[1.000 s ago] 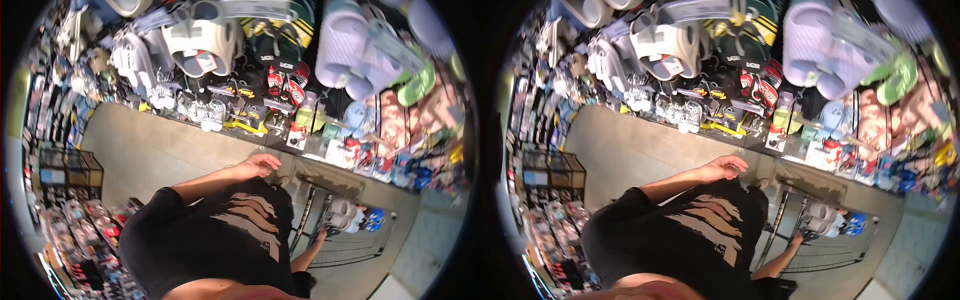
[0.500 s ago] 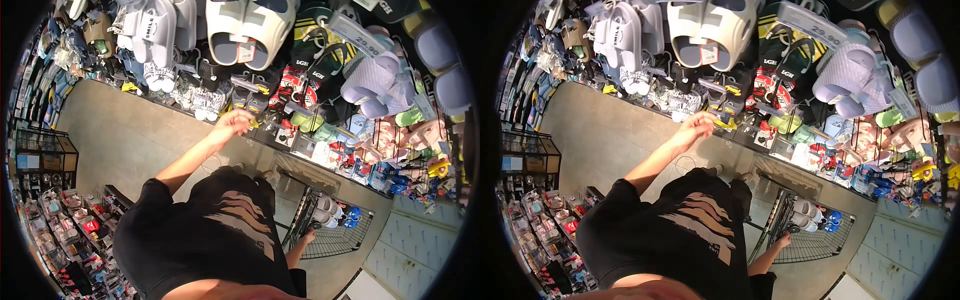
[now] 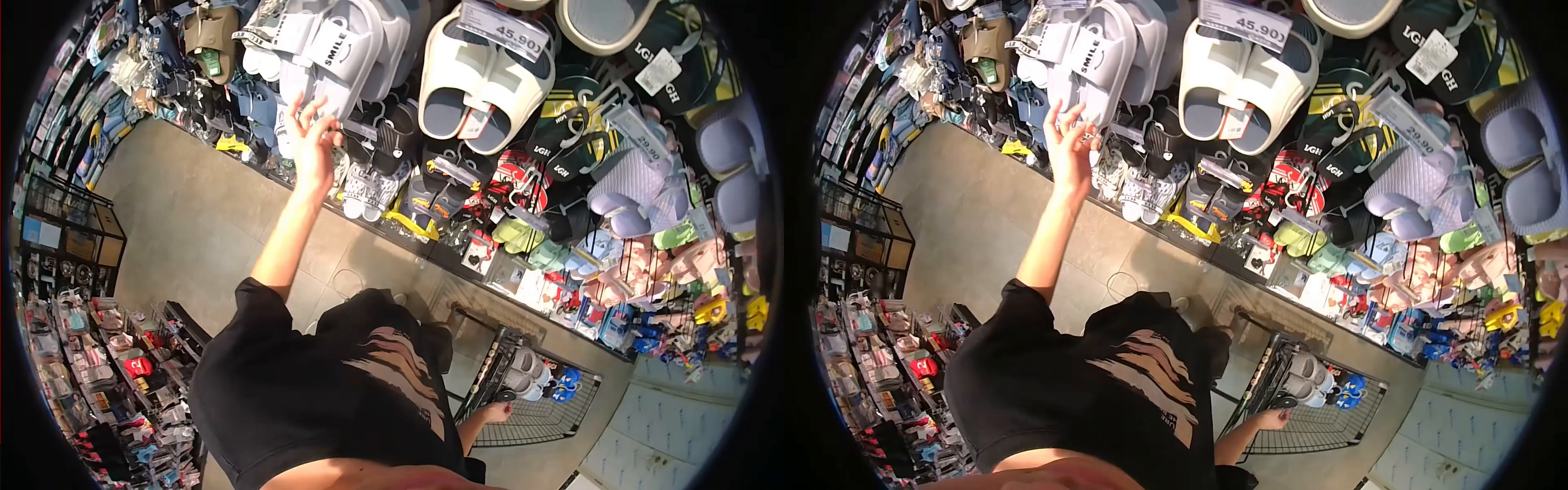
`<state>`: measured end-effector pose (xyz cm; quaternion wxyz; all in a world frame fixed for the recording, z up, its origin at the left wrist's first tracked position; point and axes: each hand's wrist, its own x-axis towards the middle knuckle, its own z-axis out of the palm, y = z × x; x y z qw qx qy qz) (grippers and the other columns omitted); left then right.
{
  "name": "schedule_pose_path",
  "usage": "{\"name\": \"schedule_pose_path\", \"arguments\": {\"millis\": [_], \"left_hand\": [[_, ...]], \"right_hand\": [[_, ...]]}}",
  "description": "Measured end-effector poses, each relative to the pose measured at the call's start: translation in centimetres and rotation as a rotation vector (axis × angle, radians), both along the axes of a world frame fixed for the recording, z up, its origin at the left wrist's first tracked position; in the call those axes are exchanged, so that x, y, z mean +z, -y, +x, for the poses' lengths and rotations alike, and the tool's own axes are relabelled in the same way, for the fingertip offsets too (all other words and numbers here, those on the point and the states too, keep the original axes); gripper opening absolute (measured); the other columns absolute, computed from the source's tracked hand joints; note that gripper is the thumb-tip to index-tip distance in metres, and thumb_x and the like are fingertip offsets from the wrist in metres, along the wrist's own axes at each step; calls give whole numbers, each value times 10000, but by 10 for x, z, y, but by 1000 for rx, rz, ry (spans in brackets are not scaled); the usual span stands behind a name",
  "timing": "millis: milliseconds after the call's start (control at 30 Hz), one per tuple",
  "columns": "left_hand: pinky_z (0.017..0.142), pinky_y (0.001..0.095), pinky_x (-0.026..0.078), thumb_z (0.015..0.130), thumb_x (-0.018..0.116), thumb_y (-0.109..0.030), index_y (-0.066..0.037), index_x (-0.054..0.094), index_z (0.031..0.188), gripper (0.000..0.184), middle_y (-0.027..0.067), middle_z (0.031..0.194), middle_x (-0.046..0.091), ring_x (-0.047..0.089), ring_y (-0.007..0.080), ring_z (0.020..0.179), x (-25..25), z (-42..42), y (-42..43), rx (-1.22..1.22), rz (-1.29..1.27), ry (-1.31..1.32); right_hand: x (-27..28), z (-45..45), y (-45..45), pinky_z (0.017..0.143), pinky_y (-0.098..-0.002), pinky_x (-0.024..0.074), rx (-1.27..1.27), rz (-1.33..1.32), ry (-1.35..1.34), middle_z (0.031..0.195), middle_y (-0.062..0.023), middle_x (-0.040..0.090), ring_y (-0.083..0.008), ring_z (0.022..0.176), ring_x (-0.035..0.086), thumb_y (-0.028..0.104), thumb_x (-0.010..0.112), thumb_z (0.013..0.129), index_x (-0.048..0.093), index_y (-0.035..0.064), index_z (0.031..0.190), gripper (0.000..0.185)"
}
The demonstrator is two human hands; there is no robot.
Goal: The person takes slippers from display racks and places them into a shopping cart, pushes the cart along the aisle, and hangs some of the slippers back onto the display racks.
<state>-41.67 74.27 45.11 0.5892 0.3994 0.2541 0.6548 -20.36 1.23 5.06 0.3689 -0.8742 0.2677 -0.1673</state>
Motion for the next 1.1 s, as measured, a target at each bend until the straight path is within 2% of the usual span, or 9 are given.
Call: {"name": "schedule_pose_path", "arguments": {"millis": [133, 267, 300, 400, 633, 867, 933, 1000, 1100], "left_hand": [[802, 357, 537, 923, 630, -81, -220, 292, 1563, 737, 197, 1447, 541, 640, 247, 1047, 13, -33, -42, -311, -2, 131], [813, 368, 533, 969, 591, -105, -159, 459, 1443, 494, 223, 1328, 583, 632, 291, 1076, 12, -37, -91, -686, -206, 626], [784, 359, 498, 981, 594, -170, -49, 526, 1325, 370, 192, 1180, 594, 614, 264, 984, 7, -34, -104, -721, -179, 625], [759, 350, 449, 965, 618, -230, 33, 537, 1231, 383, 150, 1064, 556, 552, 225, 849, 1, -31, -130, -1016, -203, 747], [742, 319, 419, 917, 652, -234, -11, 522, 1218, 396, 100, 1091, 499, 480, 189, 782, 27, -29, -102, -1098, 48, 818], [686, 284, 417, 957, 637, -303, 6, 608, 1099, 342, 70, 926, 523, 462, 149, 711, 7, -50, -67, -940, -54, 735], [642, 302, 415, 985, 586, -381, -24, 635, 1176, 408, 91, 969, 618, 469, 140, 670, -4, -50, -54, -1132, 18, 684], [596, 335, 435, 1035, 471, -430, -152, 648, 1336, 446, 127, 1182, 714, 410, 151, 477, -48, -55, -47, -1097, -18, 621], [474, 327, 423, 1051, 456, -493, -150, 573, 1433, 527, 153, 1175, 716, 406, 143, 409, -115, -59, -26, -1356, -109, 454]], "right_hand": [[21, -19, -20, 751, -461, 548, -75, 158, 38, 992, -197, 714, -322, 835, 668, 130, 713, 849, 743, 52, 1031, 201], [25, -27, -30, 718, -448, 561, -131, 233, 86, 982, -174, 703, -299, 808, 654, 55, 758, 813, 729, 39, 992, 182], [29, -31, -32, 708, -444, 562, -150, 255, 64, 992, -175, 698, -302, 800, 652, 39, 763, 807, 728, 39, 990, 187], [30, -37, -35, 680, -430, 560, -187, 273, 31, 1024, -176, 681, -306, 799, 650, 13, 773, 798, 725, 24, 991, 199], [37, -52, -44, 764, -481, 521, -103, 49, -75, 1110, -196, 543, -346, 912, 605, -65, 674, 726, 702, 8, 1008, 292], [36, -50, -50, 750, -471, 534, -77, -6, 115, 971, -193, 641, -342, 834, 615, -57, 711, 630, 717, -10, 937, 311], [48, -41, -54, 809, -439, 536, -20, -138, 216, 1040, -196, 637, -322, 928, 626, -48, 705, 649, 707, -33, 967, 318], [65, -23, -56, 886, -414, 523, 120, 123, 236, 1163, -204, 619, -295, 1037, 613, -48, 687, 729, 665, -69, 1082, 355], [112, 2, -93, 976, -393, 512, 359, 167, 369, 1299, -187, 580, -272, 1149, 602, 6, 636, 953, 537, -71, 1294, 363]]}}
